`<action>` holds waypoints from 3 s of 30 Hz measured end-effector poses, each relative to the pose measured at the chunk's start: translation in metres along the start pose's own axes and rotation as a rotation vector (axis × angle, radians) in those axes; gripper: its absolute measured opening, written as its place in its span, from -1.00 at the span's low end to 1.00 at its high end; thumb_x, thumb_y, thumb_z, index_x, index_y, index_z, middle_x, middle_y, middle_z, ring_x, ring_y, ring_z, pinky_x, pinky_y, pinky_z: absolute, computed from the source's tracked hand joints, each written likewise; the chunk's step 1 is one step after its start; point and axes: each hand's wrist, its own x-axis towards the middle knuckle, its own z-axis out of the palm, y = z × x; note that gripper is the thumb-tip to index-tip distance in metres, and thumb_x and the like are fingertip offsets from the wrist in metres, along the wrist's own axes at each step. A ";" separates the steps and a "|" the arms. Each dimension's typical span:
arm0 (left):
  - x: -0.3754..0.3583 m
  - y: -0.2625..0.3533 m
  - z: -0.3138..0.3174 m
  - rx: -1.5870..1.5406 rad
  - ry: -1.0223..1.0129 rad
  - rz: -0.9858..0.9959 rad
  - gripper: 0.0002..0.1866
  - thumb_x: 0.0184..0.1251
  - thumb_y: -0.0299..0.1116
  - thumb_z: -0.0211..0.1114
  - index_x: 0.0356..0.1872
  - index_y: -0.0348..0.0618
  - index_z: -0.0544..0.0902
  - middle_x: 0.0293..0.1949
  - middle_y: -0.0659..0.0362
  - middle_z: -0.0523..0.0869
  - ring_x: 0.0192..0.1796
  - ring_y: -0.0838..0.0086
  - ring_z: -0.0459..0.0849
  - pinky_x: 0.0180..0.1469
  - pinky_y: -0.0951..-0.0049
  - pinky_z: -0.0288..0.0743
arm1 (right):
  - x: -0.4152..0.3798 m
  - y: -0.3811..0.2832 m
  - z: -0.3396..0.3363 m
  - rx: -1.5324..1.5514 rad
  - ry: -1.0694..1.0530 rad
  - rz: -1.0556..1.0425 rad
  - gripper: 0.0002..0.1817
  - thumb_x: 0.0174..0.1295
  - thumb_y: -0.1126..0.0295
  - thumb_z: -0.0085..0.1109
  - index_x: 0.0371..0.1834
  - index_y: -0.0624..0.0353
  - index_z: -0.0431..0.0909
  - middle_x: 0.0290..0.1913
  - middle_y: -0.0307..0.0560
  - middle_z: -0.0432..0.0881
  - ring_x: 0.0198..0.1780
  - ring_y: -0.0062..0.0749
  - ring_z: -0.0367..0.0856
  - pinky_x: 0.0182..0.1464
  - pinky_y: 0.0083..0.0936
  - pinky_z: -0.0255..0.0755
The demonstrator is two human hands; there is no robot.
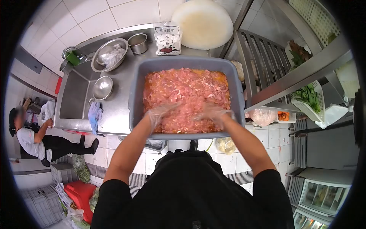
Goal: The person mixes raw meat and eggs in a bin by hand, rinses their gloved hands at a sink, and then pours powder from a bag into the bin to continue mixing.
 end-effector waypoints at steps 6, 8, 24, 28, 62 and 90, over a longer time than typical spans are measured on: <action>0.006 0.026 0.022 -0.416 -0.116 0.112 -0.30 0.20 0.15 0.40 0.22 -0.15 0.59 0.34 0.08 0.50 0.42 0.36 0.36 0.37 0.46 0.21 | 0.053 -0.027 0.018 0.733 -0.343 -0.233 -0.23 -0.02 0.11 0.50 0.29 0.18 0.49 0.49 0.03 0.27 0.55 -0.16 0.08 0.48 -0.27 0.06; 0.011 0.027 0.020 -0.485 -0.103 0.181 -0.43 0.29 0.02 0.36 0.18 -0.16 0.60 0.21 0.11 0.62 0.41 0.40 0.35 0.36 0.48 0.23 | 0.027 -0.054 0.003 0.645 -0.151 -0.085 -0.41 0.06 0.31 0.44 0.20 0.26 0.56 0.27 0.04 0.53 0.37 -0.34 0.36 0.39 -0.41 0.20; -0.041 0.125 -0.018 0.441 -0.031 0.276 -0.50 0.45 0.00 0.08 0.32 0.09 0.52 0.41 0.12 0.43 0.33 0.26 0.47 0.45 0.25 0.19 | -0.020 -0.071 -0.088 0.486 0.155 -0.219 -0.60 0.24 0.01 0.28 -0.09 0.10 0.58 -0.26 -0.16 0.58 -0.21 -0.41 0.52 -0.20 -0.41 0.50; -0.051 0.066 -0.046 0.718 -0.243 0.426 -0.63 0.24 -0.28 0.40 0.08 -0.03 0.69 0.02 0.23 0.73 -0.18 0.31 0.76 -0.12 0.33 0.65 | -0.010 0.003 -0.082 -0.161 0.035 -0.190 -0.43 0.21 -0.04 0.30 0.09 0.18 0.50 -0.15 -0.01 0.67 -0.17 -0.22 0.62 -0.13 -0.27 0.52; 0.023 0.126 -0.003 0.056 0.195 0.596 -0.76 0.39 -0.31 0.28 0.00 -0.07 0.54 -0.11 0.24 0.63 0.00 0.46 0.62 0.05 0.47 0.55 | 0.047 -0.053 -0.076 0.545 -0.038 -0.484 -0.63 0.34 0.10 0.11 0.09 0.03 0.57 -0.13 -0.28 0.63 -0.15 -0.59 0.58 0.00 -0.51 0.45; 0.032 0.056 0.028 -0.485 -0.137 0.306 -0.58 0.33 -0.20 0.33 0.13 -0.21 0.64 0.07 0.21 0.68 0.17 0.51 0.55 0.24 0.47 0.37 | 0.072 -0.002 -0.002 0.788 0.101 -0.190 -0.02 0.14 0.32 0.41 0.56 0.28 -0.01 0.49 0.02 0.24 0.45 -0.35 0.28 0.45 -0.50 0.15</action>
